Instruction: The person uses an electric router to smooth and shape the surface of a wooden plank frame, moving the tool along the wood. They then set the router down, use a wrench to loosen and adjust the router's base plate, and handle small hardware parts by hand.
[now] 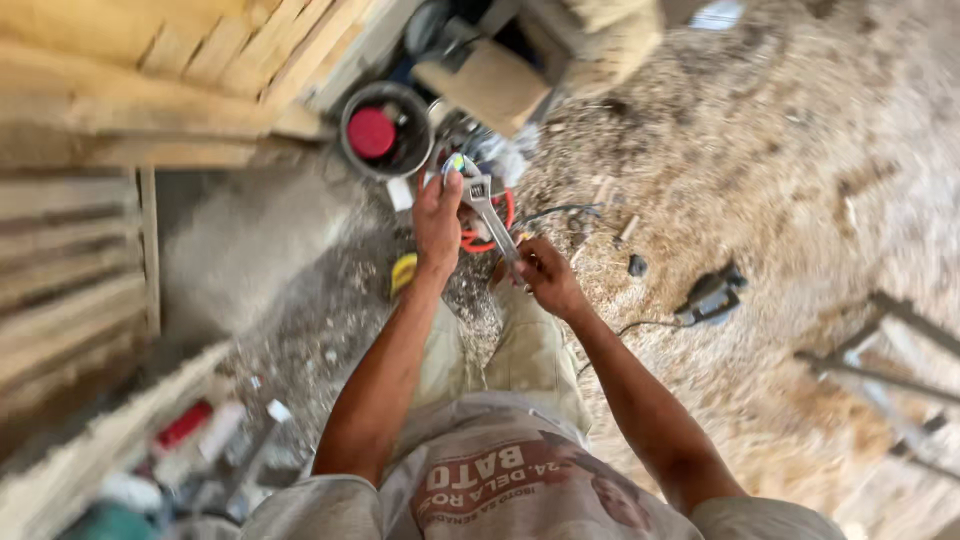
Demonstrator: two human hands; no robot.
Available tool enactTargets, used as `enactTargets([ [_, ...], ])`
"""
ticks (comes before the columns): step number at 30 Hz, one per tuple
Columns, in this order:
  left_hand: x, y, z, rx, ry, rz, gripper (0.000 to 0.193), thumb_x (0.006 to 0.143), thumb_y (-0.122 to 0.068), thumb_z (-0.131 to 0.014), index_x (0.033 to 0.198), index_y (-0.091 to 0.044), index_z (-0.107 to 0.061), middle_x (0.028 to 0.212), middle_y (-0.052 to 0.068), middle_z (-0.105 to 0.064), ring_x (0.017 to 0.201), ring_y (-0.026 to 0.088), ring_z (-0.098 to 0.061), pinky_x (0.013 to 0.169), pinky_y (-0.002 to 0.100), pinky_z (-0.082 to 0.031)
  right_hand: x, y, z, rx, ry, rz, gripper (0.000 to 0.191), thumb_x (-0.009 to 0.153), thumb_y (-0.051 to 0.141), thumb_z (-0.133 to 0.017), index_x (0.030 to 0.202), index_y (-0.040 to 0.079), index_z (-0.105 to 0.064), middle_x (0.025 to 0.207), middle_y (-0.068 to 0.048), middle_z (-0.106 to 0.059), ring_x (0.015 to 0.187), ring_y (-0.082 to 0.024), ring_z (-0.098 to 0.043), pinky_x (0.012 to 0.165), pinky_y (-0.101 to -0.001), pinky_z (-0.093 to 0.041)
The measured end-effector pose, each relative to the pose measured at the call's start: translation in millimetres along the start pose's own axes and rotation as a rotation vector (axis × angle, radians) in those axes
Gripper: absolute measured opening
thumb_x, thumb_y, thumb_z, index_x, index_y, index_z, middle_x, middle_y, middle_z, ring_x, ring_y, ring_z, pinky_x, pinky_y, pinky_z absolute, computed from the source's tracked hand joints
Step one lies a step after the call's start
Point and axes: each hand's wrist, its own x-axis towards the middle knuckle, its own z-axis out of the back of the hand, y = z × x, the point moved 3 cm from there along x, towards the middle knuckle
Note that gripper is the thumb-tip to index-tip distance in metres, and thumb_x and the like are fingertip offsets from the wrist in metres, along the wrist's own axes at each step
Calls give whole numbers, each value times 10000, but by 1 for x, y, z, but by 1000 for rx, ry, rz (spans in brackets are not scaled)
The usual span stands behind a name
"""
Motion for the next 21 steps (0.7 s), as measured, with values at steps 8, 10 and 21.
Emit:
enactTargets([
  [8,-151,-8,-126,708,580,-285,328,960,-352,-753,873,-36,-727,719,24,-709,646,73,-611,576,254,-491,-154,71,-18,-357,-1044,67,418,907,129,-626,1294,12,-516,1002,-196,-660,834,-390,-675,704,-460,-529],
  [10,-199,0,-140,644,767,-273,318,982,-359,-728,953,-43,-732,770,10,-719,703,63,-641,628,244,-519,-201,64,-21,-250,-1161,-68,254,976,171,-634,1172,19,-581,927,-168,-683,795,-335,-685,692,-436,-530],
  [21,-494,134,-160,580,1499,204,271,1010,-264,-653,1200,-71,-650,971,-9,-673,827,65,-646,680,256,-581,-524,-45,-95,472,-1606,-36,283,1052,283,-602,924,36,-655,627,24,-593,521,-50,-525,450,-263,-413],
])
